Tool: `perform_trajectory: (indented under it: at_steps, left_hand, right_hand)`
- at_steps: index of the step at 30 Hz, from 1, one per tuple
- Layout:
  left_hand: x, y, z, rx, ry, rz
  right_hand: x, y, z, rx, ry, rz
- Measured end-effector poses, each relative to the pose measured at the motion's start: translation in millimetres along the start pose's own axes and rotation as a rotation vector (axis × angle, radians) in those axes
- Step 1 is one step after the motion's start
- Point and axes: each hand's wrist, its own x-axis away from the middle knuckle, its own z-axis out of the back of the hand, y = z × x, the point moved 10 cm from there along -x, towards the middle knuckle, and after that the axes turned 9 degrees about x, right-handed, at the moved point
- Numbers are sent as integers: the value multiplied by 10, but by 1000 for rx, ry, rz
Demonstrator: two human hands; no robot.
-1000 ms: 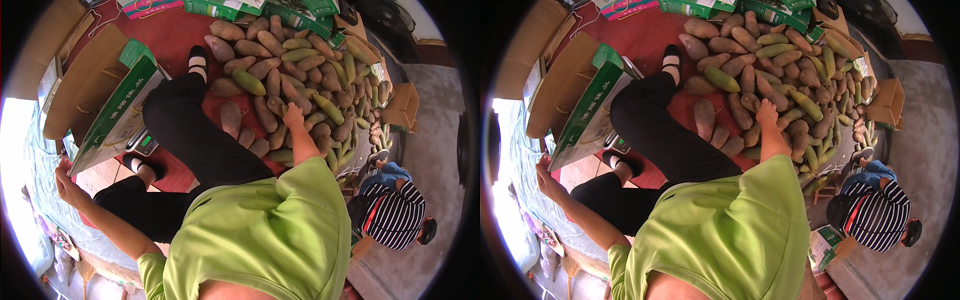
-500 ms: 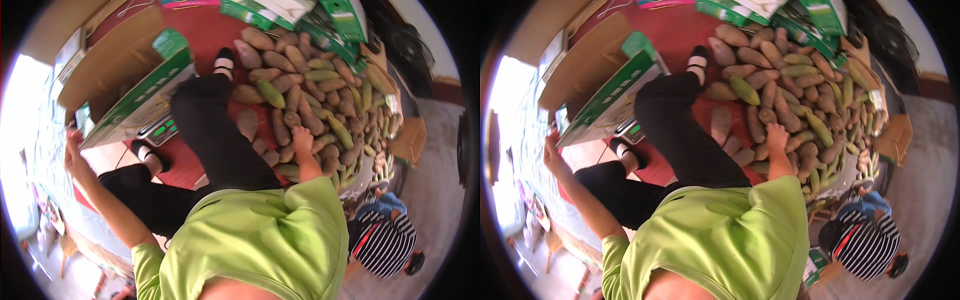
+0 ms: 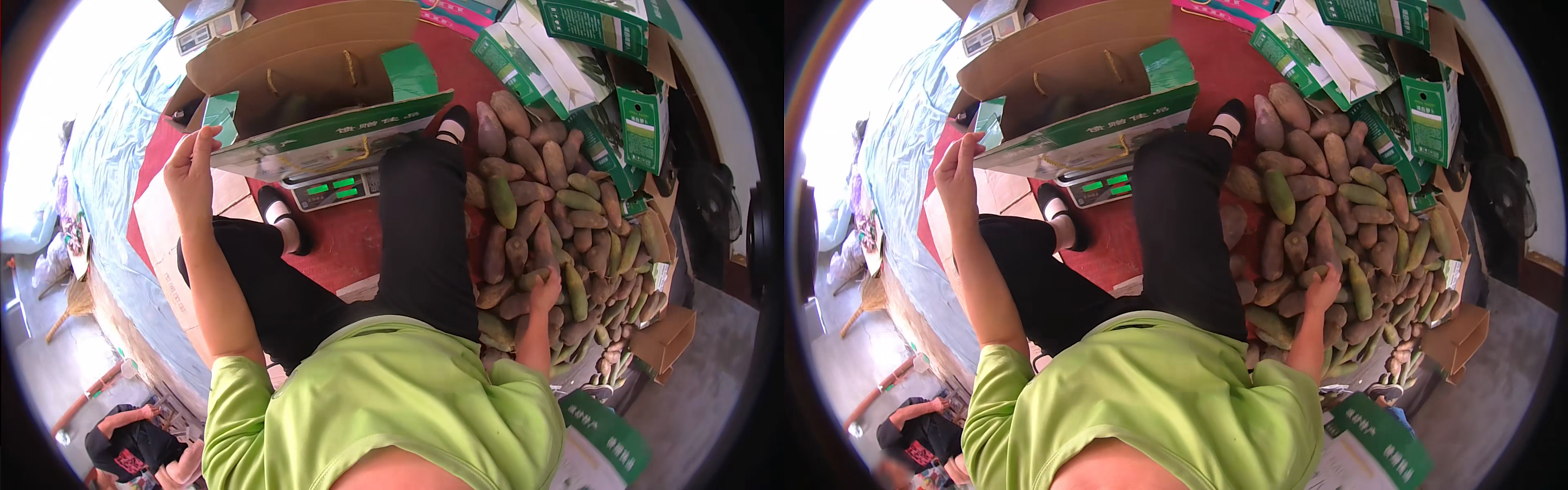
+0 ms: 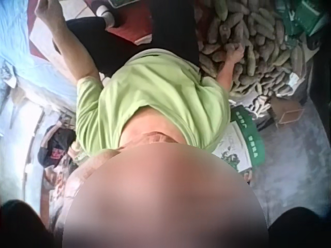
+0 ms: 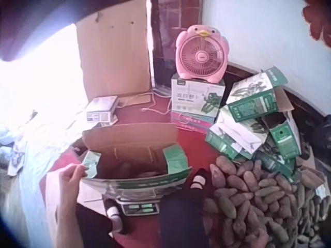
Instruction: Sorting green radishes from a pile on the floor, weighing them on a digital scale, and packing them into branded cardboard boxes.
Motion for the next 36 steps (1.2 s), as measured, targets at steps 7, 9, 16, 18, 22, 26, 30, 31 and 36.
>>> perform_trajectory:
  at_steps: [7, 9, 16, 18, 22, 26, 30, 31, 36]
  left_hand:
    - [-34, -51, 15, -35, -27, -8]
    - [-36, -30, -2, -7, -32, -24]
    - [-14, -32, 12, -31, -33, -18]
    - [-22, -39, -20, -39, -39, -14]
    - [-40, -39, -58, -13, -50, -17]
    - [-66, -120, 40, 2, -55, -37]
    - [-92, -156, 30, -16, -38, 1]
    - [-83, -153, 40, -45, -42, 6]
    - [-64, -206, 11, -13, -68, 18]
  right_hand:
    - [-321, -466, 873, -323, 220, 14]
    - [-409, -775, 1179, -472, 256, 33]
    - [-623, -2274, 2294, -1271, 286, 267]
    - [-633, -2705, 2573, -1436, 280, 409]
    - [-559, -3637, 2818, -1692, 151, 571]
    - [-340, -4519, 2591, -1705, -224, 645]
    - [-402, -4269, 2336, -1669, -98, 621]
    - [-404, -4161, 2219, -1664, -95, 611]
    - [-581, -3159, 1033, -1259, -89, 265]
